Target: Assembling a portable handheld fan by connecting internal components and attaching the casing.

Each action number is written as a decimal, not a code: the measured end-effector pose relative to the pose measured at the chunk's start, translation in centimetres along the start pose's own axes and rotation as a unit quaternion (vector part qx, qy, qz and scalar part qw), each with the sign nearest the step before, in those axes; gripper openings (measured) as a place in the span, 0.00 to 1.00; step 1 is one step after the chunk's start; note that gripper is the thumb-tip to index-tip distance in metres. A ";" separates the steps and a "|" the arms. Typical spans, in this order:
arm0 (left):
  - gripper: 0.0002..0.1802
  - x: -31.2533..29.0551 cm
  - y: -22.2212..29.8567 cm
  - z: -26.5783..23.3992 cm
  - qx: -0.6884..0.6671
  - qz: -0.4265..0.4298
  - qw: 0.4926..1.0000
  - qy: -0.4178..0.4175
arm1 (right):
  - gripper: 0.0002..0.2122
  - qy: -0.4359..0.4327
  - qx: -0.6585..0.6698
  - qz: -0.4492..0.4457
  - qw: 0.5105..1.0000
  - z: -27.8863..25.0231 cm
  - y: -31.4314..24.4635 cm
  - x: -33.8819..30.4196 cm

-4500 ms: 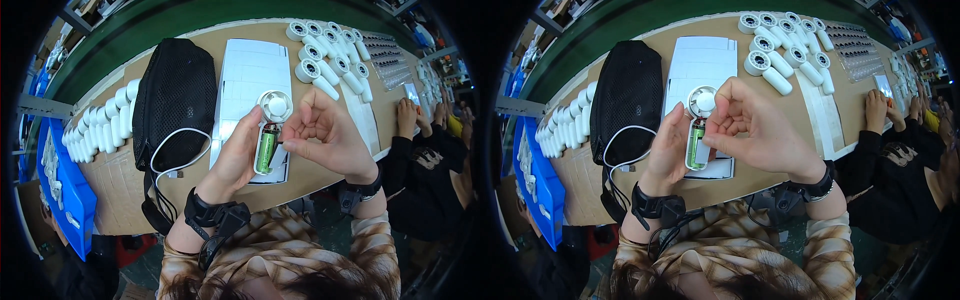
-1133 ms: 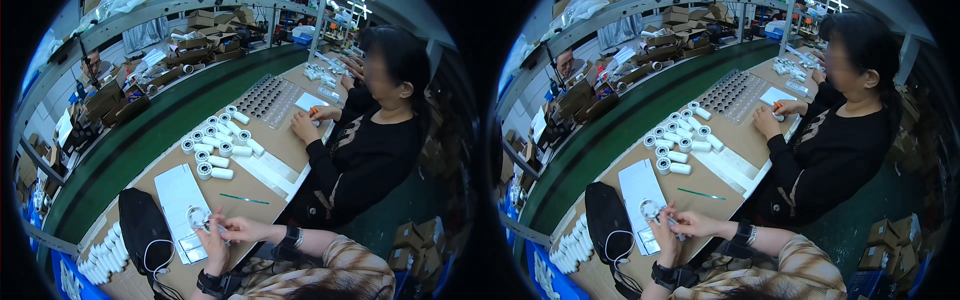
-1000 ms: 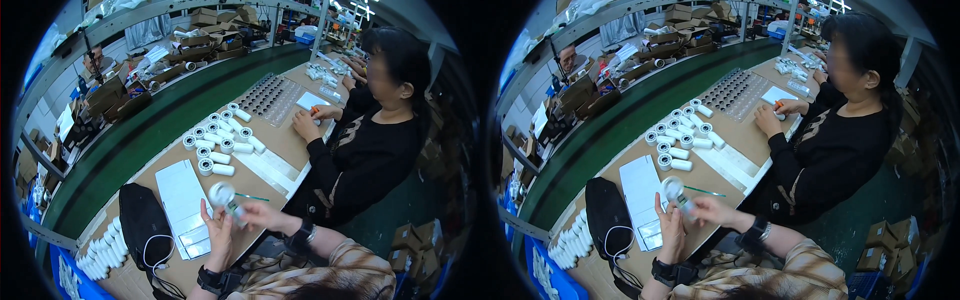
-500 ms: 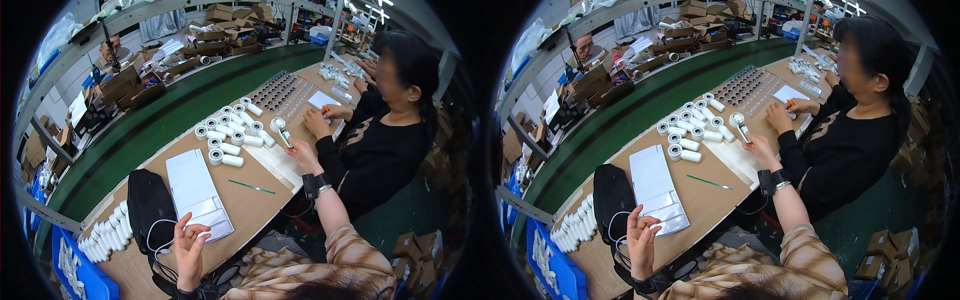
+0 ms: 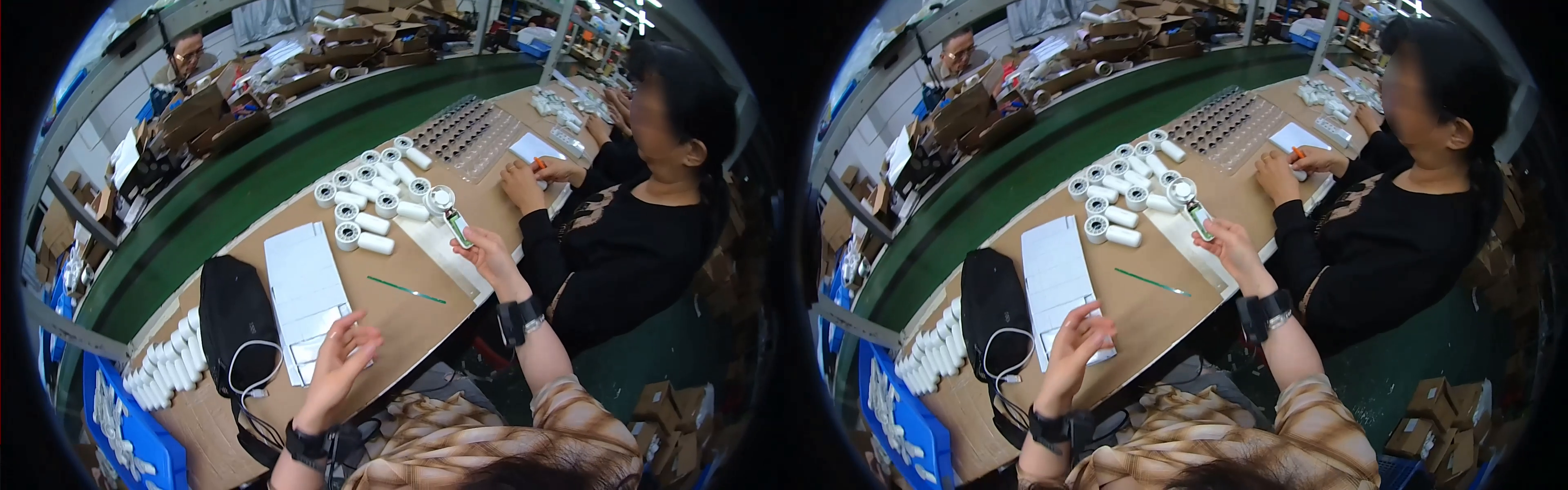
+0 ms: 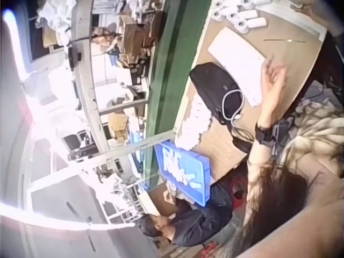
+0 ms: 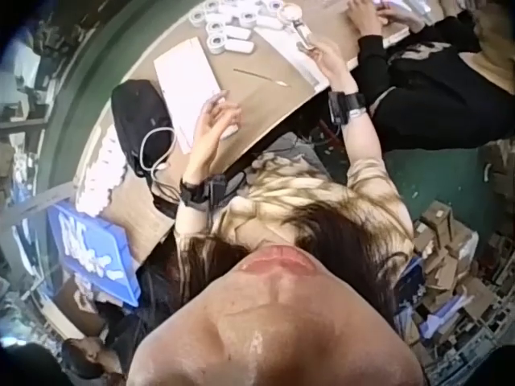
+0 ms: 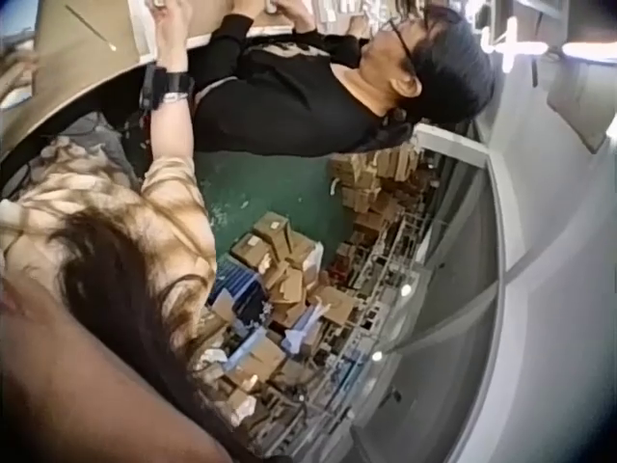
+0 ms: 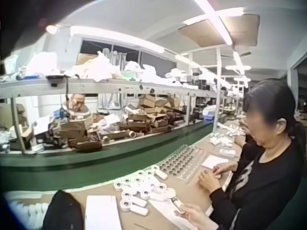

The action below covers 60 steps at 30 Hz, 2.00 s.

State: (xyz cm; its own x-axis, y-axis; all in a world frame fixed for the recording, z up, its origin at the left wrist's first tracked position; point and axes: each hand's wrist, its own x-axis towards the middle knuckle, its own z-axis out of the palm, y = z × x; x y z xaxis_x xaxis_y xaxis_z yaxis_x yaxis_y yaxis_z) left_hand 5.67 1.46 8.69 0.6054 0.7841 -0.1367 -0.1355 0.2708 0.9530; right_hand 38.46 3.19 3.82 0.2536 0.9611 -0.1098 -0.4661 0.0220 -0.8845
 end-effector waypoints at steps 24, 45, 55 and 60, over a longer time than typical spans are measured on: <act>0.21 2.1 -0.2 3.9 -0.081 0.122 0.985 0.092 | 0.11 -0.220 -0.013 -0.033 0.975 13.4 2.1 -9.4; 0.29 5.2 -3.6 2.0 -0.135 -0.007 0.990 0.047 | 0.15 -0.011 0.135 0.084 0.987 5.8 4.2 -3.8; 0.23 -0.1 -1.6 -0.1 -0.022 -0.012 0.999 -0.041 | 0.13 0.209 0.129 -0.062 0.967 -8.4 1.4 5.5; 0.21 -3.0 0.8 -2.0 0.006 0.011 1.000 -0.016 | 0.16 0.182 0.070 -0.022 0.980 -8.6 0.2 6.6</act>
State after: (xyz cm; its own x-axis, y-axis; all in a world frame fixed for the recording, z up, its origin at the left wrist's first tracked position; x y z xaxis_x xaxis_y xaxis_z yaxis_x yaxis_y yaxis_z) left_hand 2.14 0.44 9.27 0.6270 0.7717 -0.1069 -0.1398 0.2465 0.9590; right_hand 47.39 7.18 -0.98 0.5504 0.7964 -0.2507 -0.5533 0.1230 -0.8239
